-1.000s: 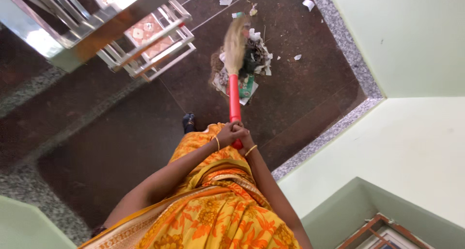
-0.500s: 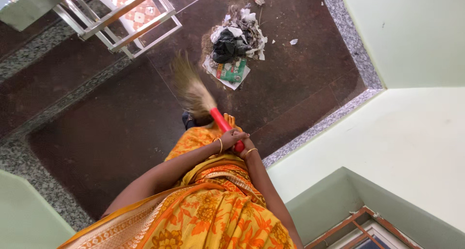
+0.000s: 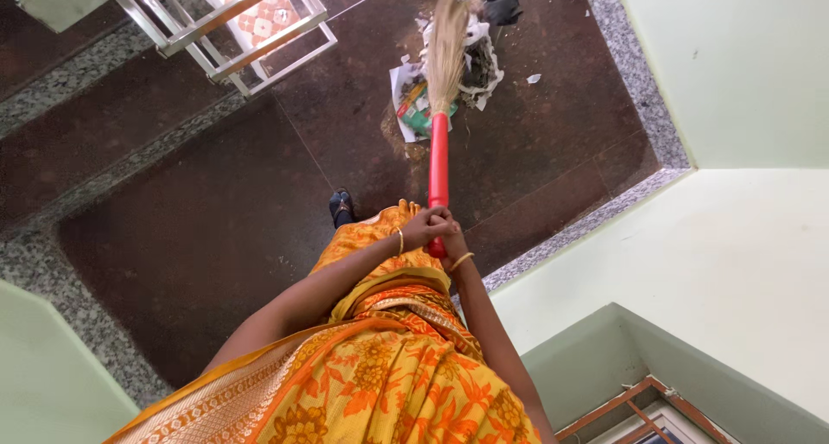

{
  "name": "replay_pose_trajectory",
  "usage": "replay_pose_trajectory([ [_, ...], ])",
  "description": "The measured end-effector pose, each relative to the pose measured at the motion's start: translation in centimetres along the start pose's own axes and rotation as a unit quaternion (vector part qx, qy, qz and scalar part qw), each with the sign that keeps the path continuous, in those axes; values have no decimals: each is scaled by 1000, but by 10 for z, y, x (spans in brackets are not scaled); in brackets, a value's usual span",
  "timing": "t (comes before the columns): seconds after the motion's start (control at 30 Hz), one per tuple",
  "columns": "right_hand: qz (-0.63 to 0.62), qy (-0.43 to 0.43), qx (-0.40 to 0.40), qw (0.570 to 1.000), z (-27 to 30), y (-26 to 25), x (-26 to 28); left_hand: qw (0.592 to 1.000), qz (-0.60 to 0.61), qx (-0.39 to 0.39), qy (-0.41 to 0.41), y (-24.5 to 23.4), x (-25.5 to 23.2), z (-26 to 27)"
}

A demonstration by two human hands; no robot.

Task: The person sweeps debris and paper across the floor and down a staircase using a broom with a red handle.

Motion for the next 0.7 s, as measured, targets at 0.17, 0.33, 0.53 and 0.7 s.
replay_pose_trajectory([
  [0.17,25,48,25,998,48,-24,6,985,-110,11,-129,37,5,10],
  [0.33,-58,134,10,989,36,-51,-59,957,-50,4,-284,45,45,25],
  [0.53,-209,109,-69,969,-2,-38,-83,957,-132,-3,-259,3,79,10],
  [0.7,-130,30,-45,990,-18,-20,-51,984,-119,-23,-128,-21,56,-4],
])
Point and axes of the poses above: each hand's wrist, its own z-axis away from the middle knuckle, its own y-axis out of the palm, x = y × z, the point moved 9 cm from there along -z, towards the middle knuckle, and after that the axes turned 4 degrees about z, right-handed, at the moved point
